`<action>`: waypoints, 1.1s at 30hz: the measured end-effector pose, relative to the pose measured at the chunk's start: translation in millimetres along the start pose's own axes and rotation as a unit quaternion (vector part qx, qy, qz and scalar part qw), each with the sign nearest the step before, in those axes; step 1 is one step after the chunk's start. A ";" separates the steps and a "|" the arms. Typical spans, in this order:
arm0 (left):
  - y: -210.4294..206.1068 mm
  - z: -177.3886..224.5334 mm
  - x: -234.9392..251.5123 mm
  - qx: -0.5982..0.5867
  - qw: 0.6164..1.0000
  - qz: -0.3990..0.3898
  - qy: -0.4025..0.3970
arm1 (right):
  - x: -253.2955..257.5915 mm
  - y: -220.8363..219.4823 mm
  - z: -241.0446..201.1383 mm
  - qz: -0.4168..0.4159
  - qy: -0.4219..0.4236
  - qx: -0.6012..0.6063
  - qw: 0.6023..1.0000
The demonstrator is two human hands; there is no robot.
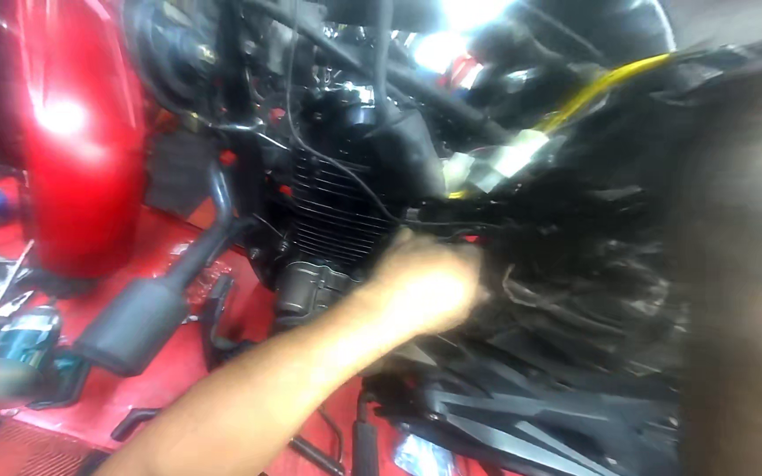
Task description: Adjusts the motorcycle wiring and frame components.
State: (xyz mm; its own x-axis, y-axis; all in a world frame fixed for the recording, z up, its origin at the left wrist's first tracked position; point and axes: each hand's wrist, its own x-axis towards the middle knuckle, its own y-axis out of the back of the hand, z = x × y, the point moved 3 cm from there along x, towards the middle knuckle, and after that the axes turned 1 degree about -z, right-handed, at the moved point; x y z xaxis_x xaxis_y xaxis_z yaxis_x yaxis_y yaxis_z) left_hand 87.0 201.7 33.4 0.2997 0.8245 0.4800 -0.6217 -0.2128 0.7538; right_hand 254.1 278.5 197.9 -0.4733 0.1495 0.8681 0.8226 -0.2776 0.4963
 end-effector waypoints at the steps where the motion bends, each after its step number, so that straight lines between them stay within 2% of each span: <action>1: 2.0 -3.2 -0.8 -0.013 0.999 -0.031 -0.010 | -0.9 -2.0 2.1 0.009 0.013 -0.005 1.000; 3: 6.8 -8.7 -4.2 -0.028 0.996 -0.072 -0.034 | -3.6 -7.1 -0.1 0.014 0.055 -0.064 0.996; 5: 13.8 -13.6 -9.8 -0.048 0.993 -0.102 -0.045 | 1.6 -21.7 -35.1 -0.021 0.071 -0.176 0.982; 7: 13.7 -16.2 -9.8 -0.054 0.994 -0.080 -0.053 | 11.5 -45.4 -85.3 -0.068 0.077 -0.252 0.962; 9: 5.9 -14.2 -3.6 -0.056 0.997 -0.028 -0.042 | 15.3 -63.8 -105.8 -0.088 0.128 -0.304 0.940; 14: -3.1 -5.8 9.5 -0.027 0.994 0.059 0.084 | 22.7 -107.1 -108.3 -0.088 0.249 -0.282 0.922; 15: -2.6 -2.4 10.6 -0.023 0.992 0.064 0.110 | 23.2 -110.7 -106.6 -0.103 0.258 -0.278 0.919; 17: 1.6 4.7 13.9 -0.024 0.987 0.026 0.155 | 24.4 -107.0 -101.4 -0.136 0.261 -0.269 0.917; 19: -1.2 7.0 17.9 0.007 0.986 0.032 0.164 | 26.6 -92.6 -87.5 -0.151 0.263 -0.275 0.912; 21: -6.6 8.4 19.2 0.049 0.986 0.041 0.155 | 26.0 -72.1 -61.5 -0.141 0.259 -0.293 0.910; 26: -4.4 12.5 17.8 0.040 0.995 -0.016 0.092 | 8.2 -27.1 -26.7 -0.071 0.238 -0.369 0.895; 28: 0.1 8.7 14.9 0.029 0.996 -0.061 0.053 | 6.1 -29.0 -31.3 -0.037 0.255 -0.395 0.882; 31: 10.3 -4.9 14.3 -0.026 0.990 -0.138 0.003 | 16.0 -41.1 -62.8 -0.049 0.237 -0.435 0.867; 33: 8.1 -9.4 17.3 -0.053 0.988 -0.147 0.001 | 18.4 -48.3 -66.8 -0.052 0.238 -0.449 0.860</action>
State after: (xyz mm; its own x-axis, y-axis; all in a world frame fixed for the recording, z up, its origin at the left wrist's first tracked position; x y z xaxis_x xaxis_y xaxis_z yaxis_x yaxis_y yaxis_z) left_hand 80.4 219.2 43.6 0.4774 0.8434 0.2466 -0.5797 0.0914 0.8097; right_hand 184.6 231.3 189.4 -0.7800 -0.1285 0.6124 0.2953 -0.9385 0.1792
